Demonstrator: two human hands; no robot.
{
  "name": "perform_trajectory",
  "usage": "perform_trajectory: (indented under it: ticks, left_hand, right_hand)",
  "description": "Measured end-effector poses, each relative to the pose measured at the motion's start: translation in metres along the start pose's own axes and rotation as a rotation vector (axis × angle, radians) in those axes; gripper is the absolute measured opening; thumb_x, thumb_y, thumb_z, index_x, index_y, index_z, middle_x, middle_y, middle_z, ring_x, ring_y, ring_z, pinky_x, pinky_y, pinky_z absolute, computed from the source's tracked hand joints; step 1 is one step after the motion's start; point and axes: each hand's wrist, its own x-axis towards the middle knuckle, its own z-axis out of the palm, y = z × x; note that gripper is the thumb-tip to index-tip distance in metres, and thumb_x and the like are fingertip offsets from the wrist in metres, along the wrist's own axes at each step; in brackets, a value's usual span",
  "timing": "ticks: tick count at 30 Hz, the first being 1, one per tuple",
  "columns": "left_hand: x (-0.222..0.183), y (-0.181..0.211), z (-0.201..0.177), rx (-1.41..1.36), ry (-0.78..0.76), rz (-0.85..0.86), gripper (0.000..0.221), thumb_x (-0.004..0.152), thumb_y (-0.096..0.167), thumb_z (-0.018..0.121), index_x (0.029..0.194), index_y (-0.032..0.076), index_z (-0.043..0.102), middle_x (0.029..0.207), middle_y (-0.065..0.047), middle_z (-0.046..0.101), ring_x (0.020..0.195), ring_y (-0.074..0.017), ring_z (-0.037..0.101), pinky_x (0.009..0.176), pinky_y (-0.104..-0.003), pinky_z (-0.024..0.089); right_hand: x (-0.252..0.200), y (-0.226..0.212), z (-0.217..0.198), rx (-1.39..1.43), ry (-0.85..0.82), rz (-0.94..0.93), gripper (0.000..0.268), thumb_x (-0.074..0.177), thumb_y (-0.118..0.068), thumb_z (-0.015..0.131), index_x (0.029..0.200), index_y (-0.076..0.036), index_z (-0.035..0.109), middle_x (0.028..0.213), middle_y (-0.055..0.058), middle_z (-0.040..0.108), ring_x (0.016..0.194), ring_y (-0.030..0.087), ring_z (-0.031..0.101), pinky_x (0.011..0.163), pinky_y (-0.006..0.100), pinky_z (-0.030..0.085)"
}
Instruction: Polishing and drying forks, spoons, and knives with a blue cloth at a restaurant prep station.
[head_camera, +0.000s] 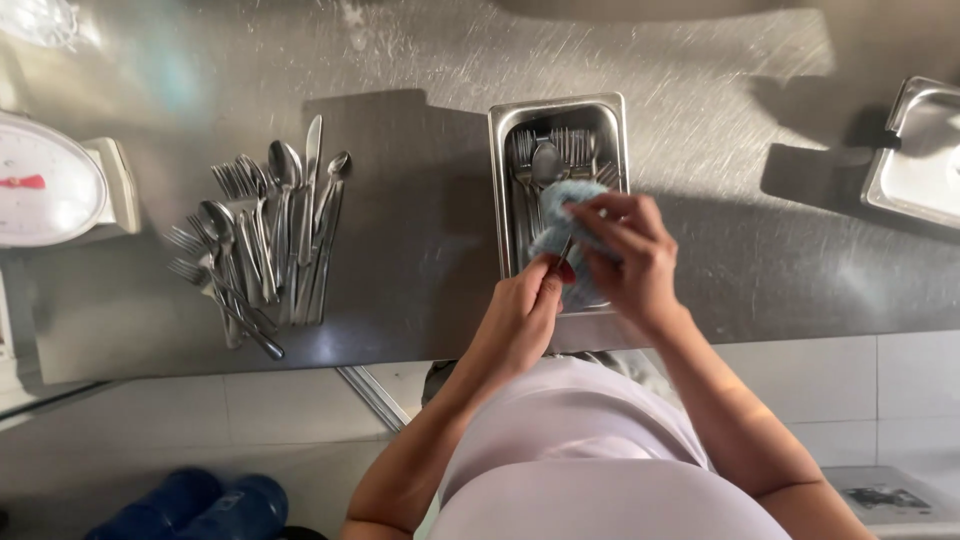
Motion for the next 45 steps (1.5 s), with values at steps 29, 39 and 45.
perform_trajectory:
  ticks: [29, 39, 45]
  left_hand:
    - [0.000, 0.011, 0.018, -0.010, 0.252, 0.053, 0.019, 0.102, 0.007, 0.048, 0.107, 0.000, 0.064, 0.073, -0.006, 0.062, 0.057, -0.0115, 0.055, 0.053, -0.032, 0.045]
    - [0.015, -0.005, 0.018, 0.054, 0.336, 0.195, 0.031, 0.105, 0.010, 0.051, 0.131, -0.001, 0.062, 0.097, -0.013, 0.062, 0.076, -0.0152, 0.062, 0.068, -0.030, 0.052]
    - [0.035, -0.009, 0.041, 0.203, 0.418, 0.390, 0.062, 0.093, -0.009, 0.048, 0.154, -0.011, 0.039, 0.129, -0.023, 0.047, 0.113, -0.0278, 0.056, 0.095, -0.037, 0.054]
  right_hand:
    - [0.032, 0.006, -0.020, 0.075, -0.136, -0.299, 0.043, 0.077, 0.002, 0.076, 0.119, -0.007, 0.076, 0.128, 0.009, 0.072, 0.103, 0.024, 0.065, 0.093, 0.034, 0.051]
    - [0.034, 0.041, 0.002, 0.782, 0.110, 0.470, 0.028, 0.114, -0.015, 0.060, 0.139, -0.002, 0.061, 0.115, 0.002, 0.067, 0.105, 0.007, 0.058, 0.094, 0.023, 0.050]
    - [0.018, 0.022, 0.008, 1.169, -0.119, 0.724, 0.041, 0.109, -0.026, 0.056, 0.143, -0.006, 0.047, 0.116, 0.004, 0.062, 0.101, 0.010, 0.060, 0.088, 0.026, 0.055]
